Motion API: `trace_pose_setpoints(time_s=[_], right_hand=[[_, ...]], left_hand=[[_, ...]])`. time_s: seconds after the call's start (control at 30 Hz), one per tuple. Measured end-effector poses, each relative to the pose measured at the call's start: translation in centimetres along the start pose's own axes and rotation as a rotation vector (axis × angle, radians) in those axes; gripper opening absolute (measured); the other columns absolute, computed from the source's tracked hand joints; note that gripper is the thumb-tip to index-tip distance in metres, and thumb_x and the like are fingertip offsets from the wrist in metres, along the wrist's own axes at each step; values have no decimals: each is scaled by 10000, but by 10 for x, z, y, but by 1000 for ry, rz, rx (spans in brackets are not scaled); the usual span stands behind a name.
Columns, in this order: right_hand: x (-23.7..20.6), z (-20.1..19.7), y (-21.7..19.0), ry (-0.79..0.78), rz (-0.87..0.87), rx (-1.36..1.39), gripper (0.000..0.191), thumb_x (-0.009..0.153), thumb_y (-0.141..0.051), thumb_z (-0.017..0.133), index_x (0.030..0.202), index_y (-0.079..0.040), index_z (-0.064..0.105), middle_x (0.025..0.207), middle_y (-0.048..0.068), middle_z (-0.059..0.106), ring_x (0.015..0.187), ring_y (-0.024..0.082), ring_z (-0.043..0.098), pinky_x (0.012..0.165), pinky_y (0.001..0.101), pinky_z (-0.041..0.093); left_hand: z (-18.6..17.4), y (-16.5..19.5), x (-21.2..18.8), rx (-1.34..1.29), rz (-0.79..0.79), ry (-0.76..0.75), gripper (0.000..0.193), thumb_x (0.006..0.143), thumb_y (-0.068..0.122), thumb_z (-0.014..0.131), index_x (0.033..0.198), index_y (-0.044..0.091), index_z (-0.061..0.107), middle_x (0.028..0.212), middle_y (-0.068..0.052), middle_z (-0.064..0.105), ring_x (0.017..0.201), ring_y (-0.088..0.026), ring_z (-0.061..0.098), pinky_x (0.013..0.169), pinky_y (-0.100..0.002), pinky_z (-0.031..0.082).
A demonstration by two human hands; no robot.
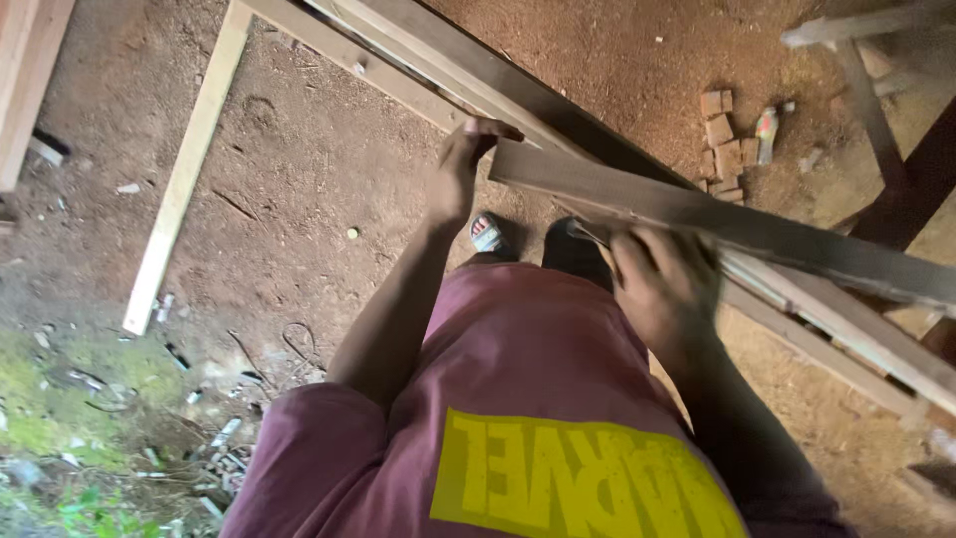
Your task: The person applies a liquid to the edges and surfaces of a wooden plank using a brush and then rubs the wood with a small block. They move around a large wooden frame while handling the planks.
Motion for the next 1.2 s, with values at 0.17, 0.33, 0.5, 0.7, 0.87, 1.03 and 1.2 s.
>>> trace_pose_setpoints(time_s=[0.17,0.33,0.5,0.7,0.87,1.03,1.2], right_hand=[[-26,25,44,-206,137,-215,112,972,-148,857,1005,-86,770,992,45,728,915,191,673,962,393,484],[-17,47,43,-133,22,-135,86,1019,-130,820,1058,-67,778,1045,66,757,905,170,670,900,347,461],[2,53,16,-23,-72,-211,46,1024,-109,798,1007,-68,786,946,26,736,847,187,633,846,372,402],[47,76,-32,68,-237,-230,91,971,-90,795,895,-83,745,821,20,646,709,156,539,749,367,371],[67,104,-62,-19,-307,-195,80,917,-94,763,866,-115,705,837,24,635,767,174,589,764,350,386],[52,85,-30,-70,-277,-126,18,1060,-94,742,1051,-83,754,1002,36,723,775,116,619,784,279,396],[66,107,-48,-39,-265,-144,116,1019,-91,797,932,-83,722,942,47,687,790,168,648,765,317,470]], left_hand=[[11,-21,6,63,-49,23,583,1108,471,293,1098,43,689,1065,-147,733,1022,-276,707,982,-384,550],[10,-37,6,-53,53,116,597,1134,518,310,1018,35,640,900,-92,617,844,-211,565,826,-373,489],[3,-57,8,18,-46,169,583,1115,549,295,963,77,603,824,-54,546,784,-189,520,746,-377,453],[-1,-62,13,112,-85,221,622,1143,571,295,1015,28,570,869,-107,504,808,-218,483,833,-389,471],[-9,-62,17,-5,-151,302,593,1048,548,369,1229,26,586,1056,-96,662,1006,-236,647,933,-394,528],[-14,-58,27,1,-191,144,638,1112,526,279,1122,-9,626,888,-118,633,785,-233,641,749,-362,585],[-17,-46,32,-257,-139,93,579,1104,468,283,1150,26,655,893,-71,666,777,-183,652,737,-322,581]])
Point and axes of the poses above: each hand's wrist, its own x-axis towards the middle knuckle, its own z-axis out of the palm, y = z × x, the point moved 7 cm from there along x, towards the middle knuckle
